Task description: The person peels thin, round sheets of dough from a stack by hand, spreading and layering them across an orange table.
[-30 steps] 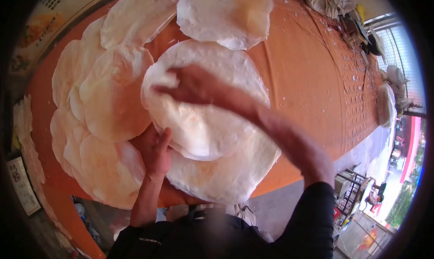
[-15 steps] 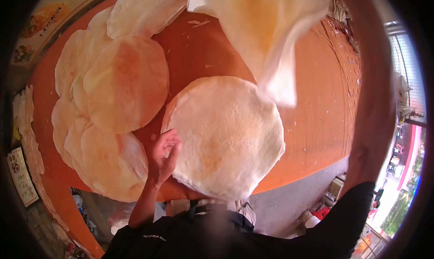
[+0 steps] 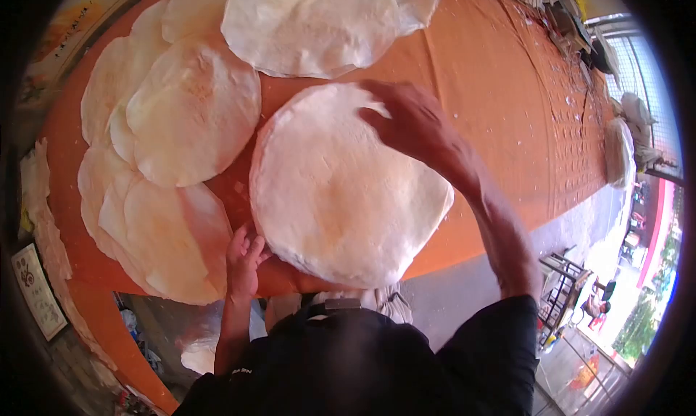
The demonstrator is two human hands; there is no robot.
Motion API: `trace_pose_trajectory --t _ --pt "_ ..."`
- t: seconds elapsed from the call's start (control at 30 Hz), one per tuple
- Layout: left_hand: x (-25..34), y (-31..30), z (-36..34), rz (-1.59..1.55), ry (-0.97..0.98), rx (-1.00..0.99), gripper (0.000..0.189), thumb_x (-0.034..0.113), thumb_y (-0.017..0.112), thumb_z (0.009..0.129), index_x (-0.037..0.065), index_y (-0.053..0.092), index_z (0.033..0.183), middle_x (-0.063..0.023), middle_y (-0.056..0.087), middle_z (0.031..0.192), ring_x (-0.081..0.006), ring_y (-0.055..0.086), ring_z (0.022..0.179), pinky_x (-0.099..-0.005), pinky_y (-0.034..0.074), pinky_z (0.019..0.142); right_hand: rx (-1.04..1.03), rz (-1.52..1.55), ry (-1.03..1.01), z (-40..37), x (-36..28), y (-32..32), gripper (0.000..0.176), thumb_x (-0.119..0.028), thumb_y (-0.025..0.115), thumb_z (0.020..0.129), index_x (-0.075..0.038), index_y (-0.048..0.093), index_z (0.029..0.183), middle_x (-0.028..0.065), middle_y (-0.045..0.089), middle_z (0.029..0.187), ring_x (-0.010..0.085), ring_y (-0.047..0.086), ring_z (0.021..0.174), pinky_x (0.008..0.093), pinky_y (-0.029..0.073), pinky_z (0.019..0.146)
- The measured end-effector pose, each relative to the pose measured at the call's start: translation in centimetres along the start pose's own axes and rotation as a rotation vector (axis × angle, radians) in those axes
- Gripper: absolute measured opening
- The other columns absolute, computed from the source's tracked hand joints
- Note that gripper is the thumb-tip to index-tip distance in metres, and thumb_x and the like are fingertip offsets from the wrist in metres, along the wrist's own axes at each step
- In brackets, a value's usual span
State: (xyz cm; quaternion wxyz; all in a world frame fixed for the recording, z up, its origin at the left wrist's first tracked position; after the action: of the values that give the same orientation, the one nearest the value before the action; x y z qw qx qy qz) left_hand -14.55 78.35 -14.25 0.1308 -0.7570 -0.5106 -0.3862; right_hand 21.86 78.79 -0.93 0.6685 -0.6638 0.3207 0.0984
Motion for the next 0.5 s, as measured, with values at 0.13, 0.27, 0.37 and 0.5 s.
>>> trace_pose_trajectory --t 0.13,0.27,0.37,0.5 --pt "-0.6 0.5 0.0 -0.012 -0.015 0.000 0.043 0.020 0.059 0.091 0.000 0.046 0.127 -0.0091 0.059 0.115 -0.0158 0.057 0.102 -0.0307 0.049 0.083 0.220 0.060 0.613 -12.3 11.2 0.1 0.037 -0.026 0.068 0.080 -0.003 0.062 0.109 0.0193 0.066 0.093 0.0287 0.066 0.080 0.0395 0.051 0.069" --pt "-0.7 0.3 -0.6 -0.157 -0.052 0.016 0.039 0.018 0.059 0.091 0.000 0.049 0.123 -0.0069 0.063 0.104 -0.0129 0.062 0.088 -0.0248 0.052 0.072 0.333 0.061 0.733 -20.1 12.6 1.9 0.044 -0.028 0.072 0.076 -0.004 0.061 0.111 0.0190 0.063 0.099 0.0274 0.063 0.073 0.0381 0.051 0.067" --pt "0.0 0.9 -2.0 -0.262 -0.051 0.045 0.038 0.013 0.058 0.091 -0.001 0.049 0.124 -0.0061 0.064 0.102 -0.0105 0.063 0.081 -0.0199 0.053 0.063 0.335 0.009 0.629 -21.6 8.6 3.2 0.045 -0.024 0.076 0.071 -0.005 0.062 0.109 0.0202 0.062 0.101 0.0286 0.063 0.080 0.0368 0.051 0.070" --pt "1.8 2.6 -2.7 -0.282 -0.043 -0.003 0.036 0.014 0.058 0.091 0.000 0.050 0.123 -0.0039 0.064 0.101 -0.0102 0.063 0.084 -0.0198 0.052 0.065 0.419 -0.433 0.179 -18.7 -3.1 1.3 0.043 -0.020 0.079 0.067 -0.005 0.064 0.104 0.0199 0.059 0.108 0.0338 0.059 0.095 0.0384 0.050 0.077"
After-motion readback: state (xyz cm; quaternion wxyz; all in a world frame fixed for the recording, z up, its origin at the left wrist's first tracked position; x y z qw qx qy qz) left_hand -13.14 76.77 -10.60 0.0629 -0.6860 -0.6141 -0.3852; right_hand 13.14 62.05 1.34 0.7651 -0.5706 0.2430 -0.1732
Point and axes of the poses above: each hand's wrist, its own z-axis towards the middle knuckle, its own y-axis out of the palm, x = y × z, the point moved 8 cm from there along z, towards the middle knuckle
